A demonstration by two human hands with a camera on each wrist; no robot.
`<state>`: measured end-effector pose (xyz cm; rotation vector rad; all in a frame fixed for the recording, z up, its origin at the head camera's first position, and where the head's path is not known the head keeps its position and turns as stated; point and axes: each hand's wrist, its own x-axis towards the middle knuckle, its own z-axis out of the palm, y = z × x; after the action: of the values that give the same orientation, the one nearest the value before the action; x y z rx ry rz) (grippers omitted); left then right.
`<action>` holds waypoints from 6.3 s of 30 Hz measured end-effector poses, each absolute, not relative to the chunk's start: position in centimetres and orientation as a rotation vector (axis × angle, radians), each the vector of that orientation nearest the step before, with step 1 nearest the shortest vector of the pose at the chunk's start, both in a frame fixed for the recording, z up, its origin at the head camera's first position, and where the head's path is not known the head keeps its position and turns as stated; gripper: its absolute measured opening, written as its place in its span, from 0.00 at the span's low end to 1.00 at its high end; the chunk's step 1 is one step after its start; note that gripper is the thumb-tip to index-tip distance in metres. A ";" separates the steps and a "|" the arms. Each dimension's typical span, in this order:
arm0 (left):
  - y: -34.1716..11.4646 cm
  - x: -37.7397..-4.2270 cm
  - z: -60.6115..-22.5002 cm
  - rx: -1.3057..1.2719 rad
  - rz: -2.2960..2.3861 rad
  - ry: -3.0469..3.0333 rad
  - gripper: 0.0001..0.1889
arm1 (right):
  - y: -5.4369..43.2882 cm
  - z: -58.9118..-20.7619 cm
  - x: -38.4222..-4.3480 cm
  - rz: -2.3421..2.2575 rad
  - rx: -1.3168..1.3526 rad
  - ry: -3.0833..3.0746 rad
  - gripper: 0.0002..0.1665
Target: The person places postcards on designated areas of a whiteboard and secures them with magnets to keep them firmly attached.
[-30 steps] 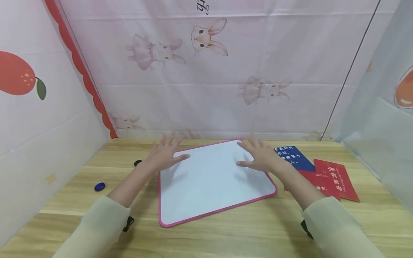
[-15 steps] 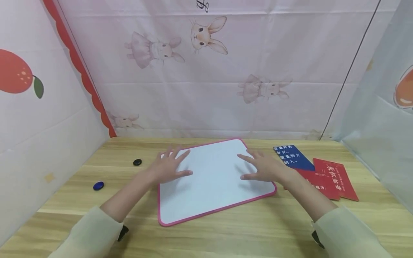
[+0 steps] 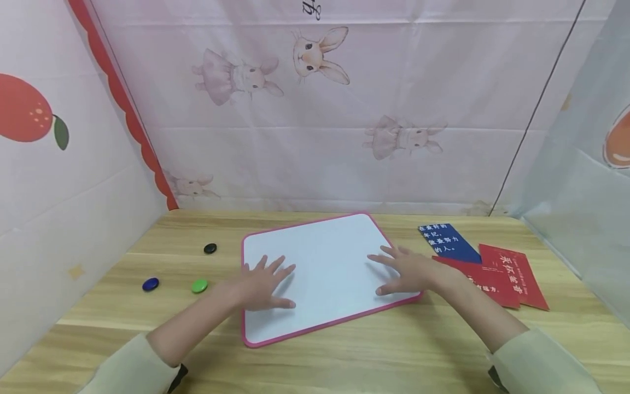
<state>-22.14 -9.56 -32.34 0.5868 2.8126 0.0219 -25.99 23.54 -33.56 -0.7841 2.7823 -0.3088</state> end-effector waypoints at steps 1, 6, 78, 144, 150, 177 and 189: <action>-9.5 -21.8 -32.2 0.566 0.001 2.788 0.43 | 23.5 -33.6 -25.9 -0.308 -0.782 2.768 0.49; -9.0 -20.3 -32.0 0.521 -0.062 2.711 0.45 | 23.4 -33.6 -25.6 -0.257 -0.794 2.718 0.49; -11.0 -23.3 -32.3 0.586 0.031 2.531 0.51 | 20.7 -32.5 -21.9 -0.196 -0.488 2.626 0.53; -12.6 -23.1 -31.9 0.623 0.133 2.515 0.48 | 19.5 -32.4 -19.6 -0.177 -0.480 2.639 0.53; -13.3 -23.5 -31.6 0.627 0.287 2.523 0.44 | 20.0 -32.2 -19.9 -0.242 -0.482 2.604 0.50; -15.9 -26.2 -33.1 0.412 0.451 2.609 0.41 | 24.5 -26.5 -19.5 -0.634 -0.616 2.799 0.46; -16.8 -26.2 -32.9 0.391 0.452 2.617 0.41 | 29.1 -26.7 -22.1 -0.590 -0.425 3.011 0.41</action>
<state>-26.16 -16.82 -32.95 0.3908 2.6175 0.4520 -22.06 29.06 -26.65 -0.4248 3.0110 -0.5901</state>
